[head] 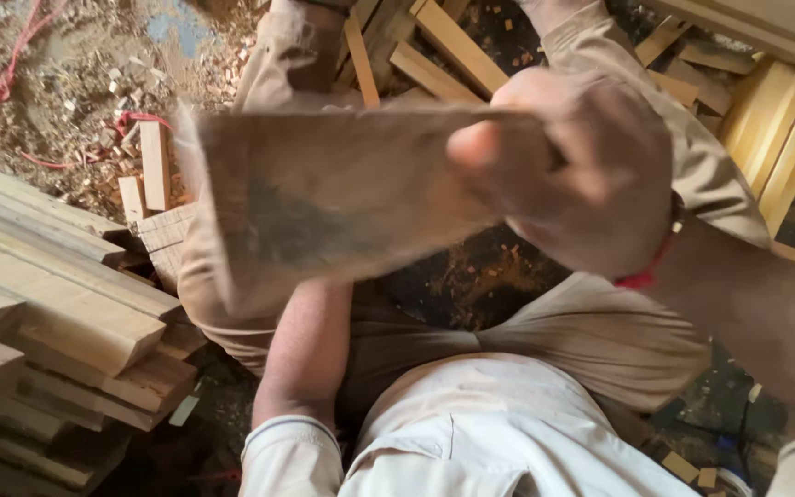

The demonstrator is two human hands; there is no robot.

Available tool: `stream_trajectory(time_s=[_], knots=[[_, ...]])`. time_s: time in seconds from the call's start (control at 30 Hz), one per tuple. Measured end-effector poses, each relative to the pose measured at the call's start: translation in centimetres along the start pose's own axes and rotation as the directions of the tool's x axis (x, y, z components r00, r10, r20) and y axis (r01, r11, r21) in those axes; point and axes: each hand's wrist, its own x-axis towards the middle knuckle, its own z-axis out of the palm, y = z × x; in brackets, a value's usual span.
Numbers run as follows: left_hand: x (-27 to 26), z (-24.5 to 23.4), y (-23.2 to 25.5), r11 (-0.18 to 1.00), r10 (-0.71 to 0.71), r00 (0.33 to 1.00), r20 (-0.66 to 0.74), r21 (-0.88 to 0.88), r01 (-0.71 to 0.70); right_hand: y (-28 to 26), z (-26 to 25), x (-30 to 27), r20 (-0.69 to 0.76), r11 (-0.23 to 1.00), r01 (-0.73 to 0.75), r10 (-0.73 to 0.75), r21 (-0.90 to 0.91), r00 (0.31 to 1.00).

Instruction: The person sits on the floor and uses a chisel and a wooden mallet to carve a small wooden piece. They repeatedly strike the chisel to remove wood shavings and occasionally inspect the carved surface.

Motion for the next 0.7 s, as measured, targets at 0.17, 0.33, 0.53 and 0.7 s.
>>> stream_trajectory(time_s=[0.17, 0.33, 0.53, 0.7], knots=[[0.6, 0.8, -0.4, 1.0, 0.01, 1.0, 0.02, -0.001, -0.01, 0.1, 1.2, -0.2, 0.17, 0.962, 0.077, -0.033, -0.26, 0.985], [-1.2, -1.6, -0.3, 1.0, -0.006, 1.0, -0.008, 0.006, 0.006, -0.3, -0.5, -0.1, 0.046, 0.991, -0.092, 0.088, 0.092, 0.995], [0.0, -0.5, -1.9, 1.0, -0.001, 1.0, 0.003, -0.016, 0.001, 0.7, -1.5, -1.1, 0.116, 0.991, -0.115, 0.106, 0.073, 0.988], [0.4, -1.8, -1.7, 1.0, 0.013, 1.0, -0.005, -0.015, -0.013, 0.8, -1.0, -0.5, 0.114, 0.993, -0.102, 0.095, 0.054, 0.989]])
